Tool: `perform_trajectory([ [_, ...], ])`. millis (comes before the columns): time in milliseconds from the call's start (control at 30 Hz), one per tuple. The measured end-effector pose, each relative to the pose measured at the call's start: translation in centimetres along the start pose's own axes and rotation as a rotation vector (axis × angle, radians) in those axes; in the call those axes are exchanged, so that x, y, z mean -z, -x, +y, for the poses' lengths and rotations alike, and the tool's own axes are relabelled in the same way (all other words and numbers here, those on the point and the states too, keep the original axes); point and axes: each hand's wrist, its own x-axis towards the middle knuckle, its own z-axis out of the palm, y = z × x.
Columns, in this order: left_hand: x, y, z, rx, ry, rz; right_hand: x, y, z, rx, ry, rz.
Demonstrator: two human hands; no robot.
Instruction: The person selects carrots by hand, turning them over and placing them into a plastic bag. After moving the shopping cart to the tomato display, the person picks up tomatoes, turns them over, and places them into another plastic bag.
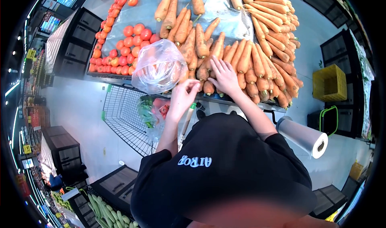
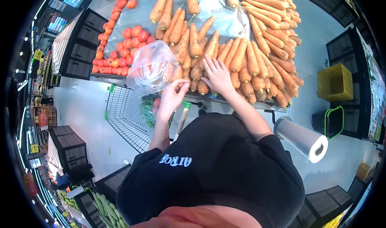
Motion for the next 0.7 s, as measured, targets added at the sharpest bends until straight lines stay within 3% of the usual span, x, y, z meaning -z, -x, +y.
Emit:
perform_trajectory([
  [200,6.1,-3.5,-2.2,-0.168,-0.349,0.428,0.2,0.2,0.0,0.0,-0.022,0.015],
  [333,9.3,-7.1,-9.2,-0.143,-0.623,0.354,0.4,0.2,-0.1,-0.003,-0.022,0.009],
  [367,10.4,-7.7,-9.6,-0.147,-0.834,0.27,0.3,0.1,0.0,0.001,-0.018,0.011],
  [500,11.7,-8.4,-10.2,-0.202,-0.873,0.398,0.2,0.3,0.0,0.001,-0.028,0.014],
  [600,12.7,-8.9,-11.3,-0.217,-0.937,0.364,0.2,0.3,0.0,0.004,-0.027,0.018],
  [700,13.1,-9.0,-11.8,0.007,-0.82,0.298,0.2,0.3,0.0,-0.001,-0.021,0.013],
])
